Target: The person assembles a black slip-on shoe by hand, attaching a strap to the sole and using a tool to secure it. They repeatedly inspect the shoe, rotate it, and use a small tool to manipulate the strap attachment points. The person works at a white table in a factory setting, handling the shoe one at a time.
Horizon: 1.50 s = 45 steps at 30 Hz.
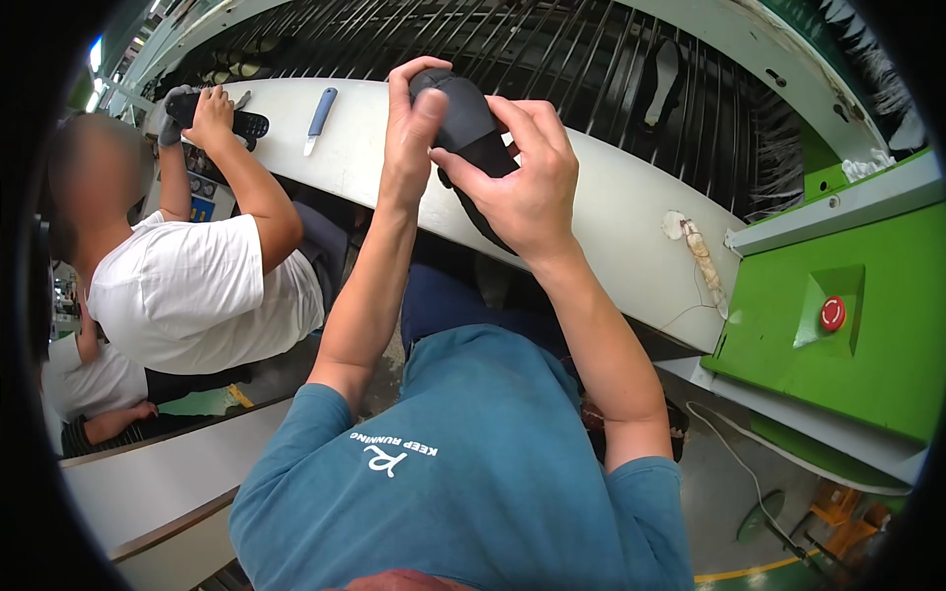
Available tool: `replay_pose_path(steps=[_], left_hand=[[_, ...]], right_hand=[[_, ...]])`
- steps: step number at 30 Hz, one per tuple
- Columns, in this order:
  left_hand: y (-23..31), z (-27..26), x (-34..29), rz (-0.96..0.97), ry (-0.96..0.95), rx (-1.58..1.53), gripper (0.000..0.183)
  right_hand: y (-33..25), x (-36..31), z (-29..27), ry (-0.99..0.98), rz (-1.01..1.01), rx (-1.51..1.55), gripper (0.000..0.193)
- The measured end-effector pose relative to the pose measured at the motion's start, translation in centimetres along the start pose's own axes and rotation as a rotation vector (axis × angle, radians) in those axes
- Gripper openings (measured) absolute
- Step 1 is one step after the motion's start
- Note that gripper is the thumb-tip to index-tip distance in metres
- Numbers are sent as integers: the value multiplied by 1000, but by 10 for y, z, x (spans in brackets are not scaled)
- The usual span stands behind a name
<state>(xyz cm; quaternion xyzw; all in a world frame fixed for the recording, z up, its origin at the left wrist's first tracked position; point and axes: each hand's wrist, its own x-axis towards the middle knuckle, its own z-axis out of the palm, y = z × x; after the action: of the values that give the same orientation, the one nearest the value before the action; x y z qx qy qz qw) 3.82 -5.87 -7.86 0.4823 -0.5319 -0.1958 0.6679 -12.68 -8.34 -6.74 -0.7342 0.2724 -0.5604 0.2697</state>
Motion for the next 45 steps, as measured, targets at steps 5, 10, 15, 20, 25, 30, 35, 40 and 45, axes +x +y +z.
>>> replay_pose_path(steps=[5,10,15,20,25,30,35,40,45], left_hand=[[12,6,-2,-27,-21,-29,73],[9,6,-2,17,-12,-1,70],[15,4,-7,37,-17,10,65],[24,-1,-10,50,-25,-6,60],[36,-4,-20,36,-60,-75,55],[33,-8,-26,50,-53,-104,52],[34,-11,-38,50,-16,-121,58],[32,-16,-72,-33,-45,-260,72],[49,-3,-94,-65,-20,-279,73]], right_hand=[[-1,0,-4,19,-14,4,60],[-3,0,-6,11,-5,2,60],[-8,-4,-8,0,-10,1,62],[-14,-9,-10,9,-123,-40,67],[-23,-13,-8,31,-154,-55,68],[-24,-17,-6,37,-169,-59,70],[-35,-17,-23,-107,-169,-48,65],[-42,-21,-49,-344,76,287,45],[-52,-27,-53,-417,316,449,26]])
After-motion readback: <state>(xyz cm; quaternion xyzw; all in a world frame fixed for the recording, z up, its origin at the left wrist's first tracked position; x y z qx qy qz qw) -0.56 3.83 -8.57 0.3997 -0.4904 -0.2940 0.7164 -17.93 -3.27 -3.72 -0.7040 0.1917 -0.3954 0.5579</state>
